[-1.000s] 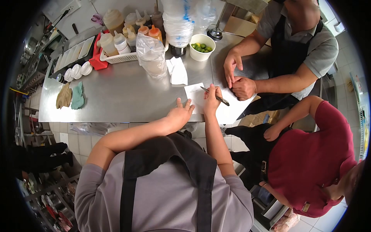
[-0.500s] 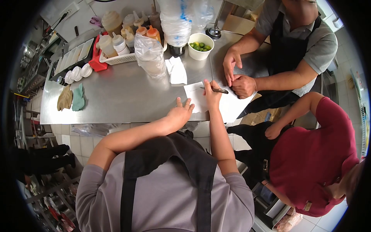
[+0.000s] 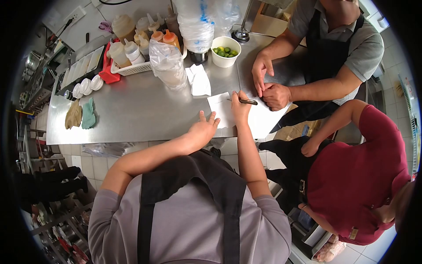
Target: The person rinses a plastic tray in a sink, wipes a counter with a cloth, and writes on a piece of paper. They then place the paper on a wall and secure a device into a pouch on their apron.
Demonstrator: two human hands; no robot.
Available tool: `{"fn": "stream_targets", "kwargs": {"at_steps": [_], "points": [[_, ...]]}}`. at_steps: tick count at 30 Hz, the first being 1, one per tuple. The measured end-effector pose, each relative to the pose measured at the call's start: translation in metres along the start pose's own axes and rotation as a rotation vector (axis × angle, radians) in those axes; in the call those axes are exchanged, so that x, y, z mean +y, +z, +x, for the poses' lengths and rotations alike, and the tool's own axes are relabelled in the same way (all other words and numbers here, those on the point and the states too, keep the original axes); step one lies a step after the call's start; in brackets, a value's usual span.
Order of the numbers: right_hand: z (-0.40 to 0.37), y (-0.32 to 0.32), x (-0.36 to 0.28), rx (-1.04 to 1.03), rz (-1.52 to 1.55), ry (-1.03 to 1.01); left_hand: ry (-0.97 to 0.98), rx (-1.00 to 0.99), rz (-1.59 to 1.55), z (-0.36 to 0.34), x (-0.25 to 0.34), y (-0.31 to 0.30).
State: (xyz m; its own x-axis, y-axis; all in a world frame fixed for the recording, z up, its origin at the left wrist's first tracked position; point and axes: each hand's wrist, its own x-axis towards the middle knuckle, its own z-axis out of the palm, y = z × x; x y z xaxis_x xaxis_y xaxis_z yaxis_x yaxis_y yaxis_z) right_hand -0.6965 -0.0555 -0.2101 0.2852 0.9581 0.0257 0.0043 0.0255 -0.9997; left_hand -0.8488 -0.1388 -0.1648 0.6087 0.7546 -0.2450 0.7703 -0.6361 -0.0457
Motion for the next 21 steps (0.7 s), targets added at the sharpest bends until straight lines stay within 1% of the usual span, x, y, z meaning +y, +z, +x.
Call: {"fn": "stream_targets", "kwargs": {"at_steps": [2,5,6,8,9,11,12,14,15,17,21], "points": [[0.010,-0.003,0.022,-0.011,-0.147,-0.178,-0.003,0.002,-0.014,0.000,0.000,0.001],[0.010,-0.005,0.023,-0.010,-0.188,-0.210,-0.001,0.007,-0.014,0.001,0.000,0.004],[0.007,-0.003,0.015,-0.010,-0.185,-0.211,0.006,0.007,0.000,0.002,0.000,0.005],[-0.003,0.001,-0.008,0.015,0.017,-0.015,0.004,0.002,0.003,0.000,-0.001,0.000],[-0.001,0.001,-0.004,0.018,0.017,-0.013,0.003,-0.002,0.003,0.000,0.000,-0.001],[0.006,0.001,0.011,0.019,-0.058,-0.149,0.007,0.002,0.033,0.001,0.001,0.003],[0.010,-0.001,0.021,0.021,-0.058,-0.148,0.007,0.007,0.063,0.002,0.001,0.005],[0.016,-0.008,0.036,0.005,-0.147,-0.243,0.011,0.014,0.059,0.001,0.000,0.006],[0.014,-0.006,0.030,0.005,-0.145,-0.244,0.014,0.022,0.055,0.001,0.000,0.006],[0.003,-0.001,0.005,0.027,0.046,-0.072,0.016,0.024,0.049,0.001,0.000,0.006],[0.004,-0.002,0.005,0.031,-0.037,-0.106,0.011,0.038,0.033,0.000,0.000,0.005]]}}
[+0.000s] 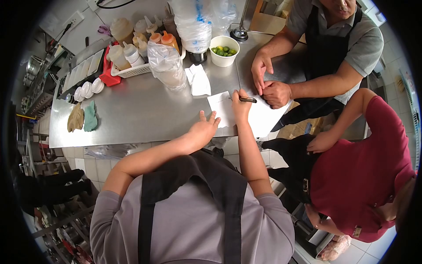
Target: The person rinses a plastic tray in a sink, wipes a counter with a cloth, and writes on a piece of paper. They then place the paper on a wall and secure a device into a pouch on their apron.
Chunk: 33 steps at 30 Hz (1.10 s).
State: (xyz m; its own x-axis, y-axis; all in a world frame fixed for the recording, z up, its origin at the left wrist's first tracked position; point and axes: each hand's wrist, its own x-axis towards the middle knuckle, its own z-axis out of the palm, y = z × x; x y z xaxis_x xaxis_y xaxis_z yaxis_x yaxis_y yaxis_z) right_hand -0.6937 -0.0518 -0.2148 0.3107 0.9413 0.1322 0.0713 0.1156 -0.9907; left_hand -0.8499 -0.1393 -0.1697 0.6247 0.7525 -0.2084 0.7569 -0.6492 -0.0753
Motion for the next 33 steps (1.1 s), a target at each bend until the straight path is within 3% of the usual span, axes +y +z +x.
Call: {"fn": "stream_targets", "kwargs": {"at_steps": [6,9,11,15,21,33], "points": [[-0.001,0.000,-0.004,0.014,-0.007,-0.005,-0.002,-0.011,0.010,0.000,0.001,-0.001],[-0.005,0.002,-0.015,0.121,0.190,0.107,0.000,-0.015,0.008,-0.001,0.000,-0.002],[-0.013,0.001,-0.019,-0.092,0.145,0.091,0.000,-0.003,0.016,0.001,0.000,0.003],[-0.026,0.010,-0.013,-0.227,-0.001,0.069,-0.008,0.018,0.003,0.000,0.002,0.001],[-0.028,0.012,-0.013,-0.249,-0.053,0.003,0.054,0.114,0.179,0.001,0.002,0.015],[-0.031,0.015,-0.014,-0.246,-0.081,-0.035,0.007,0.069,0.147,0.003,0.005,0.014]]}}
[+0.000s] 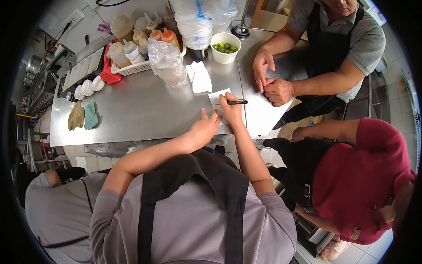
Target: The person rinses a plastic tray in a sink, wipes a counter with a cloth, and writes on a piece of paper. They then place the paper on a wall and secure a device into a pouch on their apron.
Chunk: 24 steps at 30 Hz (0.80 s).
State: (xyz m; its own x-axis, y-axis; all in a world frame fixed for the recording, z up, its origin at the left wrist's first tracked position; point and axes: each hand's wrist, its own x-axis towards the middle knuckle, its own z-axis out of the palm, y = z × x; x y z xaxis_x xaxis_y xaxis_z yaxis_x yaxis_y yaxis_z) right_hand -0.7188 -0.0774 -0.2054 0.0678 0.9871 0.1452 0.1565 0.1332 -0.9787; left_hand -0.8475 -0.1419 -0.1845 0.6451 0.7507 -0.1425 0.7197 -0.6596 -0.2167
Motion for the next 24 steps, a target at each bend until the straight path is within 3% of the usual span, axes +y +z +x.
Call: {"fn": "stream_targets", "kwargs": {"at_steps": [10,13,24], "points": [[0.000,0.000,0.008,-0.062,-0.050,-0.019,-0.007,-0.032,-0.041,-0.002,-0.001,-0.007],[0.002,-0.004,0.009,0.060,-0.001,0.001,-0.032,-0.035,-0.089,-0.003,-0.002,-0.013],[0.000,0.000,-0.001,-0.033,-0.019,-0.024,0.025,0.009,-0.004,0.001,-0.002,0.001]]}}
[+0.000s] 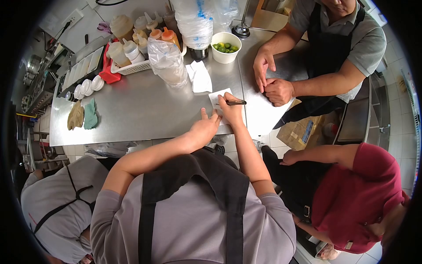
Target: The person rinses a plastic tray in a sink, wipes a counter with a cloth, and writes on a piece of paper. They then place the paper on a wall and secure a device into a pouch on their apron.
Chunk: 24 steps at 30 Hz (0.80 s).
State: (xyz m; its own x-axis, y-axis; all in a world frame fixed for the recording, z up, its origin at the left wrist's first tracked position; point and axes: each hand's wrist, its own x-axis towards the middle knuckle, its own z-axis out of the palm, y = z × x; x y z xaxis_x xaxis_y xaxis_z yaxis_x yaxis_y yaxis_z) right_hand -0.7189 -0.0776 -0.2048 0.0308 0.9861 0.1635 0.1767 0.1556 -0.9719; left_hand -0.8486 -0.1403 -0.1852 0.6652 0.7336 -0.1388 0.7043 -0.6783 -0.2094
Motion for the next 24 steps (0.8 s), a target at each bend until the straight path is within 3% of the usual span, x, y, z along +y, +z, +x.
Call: {"fn": "stream_targets", "kwargs": {"at_steps": [24], "points": [[0.003,-0.005,0.009,0.075,-0.026,0.025,-0.029,-0.088,-0.066,-0.002,-0.002,-0.018]]}}
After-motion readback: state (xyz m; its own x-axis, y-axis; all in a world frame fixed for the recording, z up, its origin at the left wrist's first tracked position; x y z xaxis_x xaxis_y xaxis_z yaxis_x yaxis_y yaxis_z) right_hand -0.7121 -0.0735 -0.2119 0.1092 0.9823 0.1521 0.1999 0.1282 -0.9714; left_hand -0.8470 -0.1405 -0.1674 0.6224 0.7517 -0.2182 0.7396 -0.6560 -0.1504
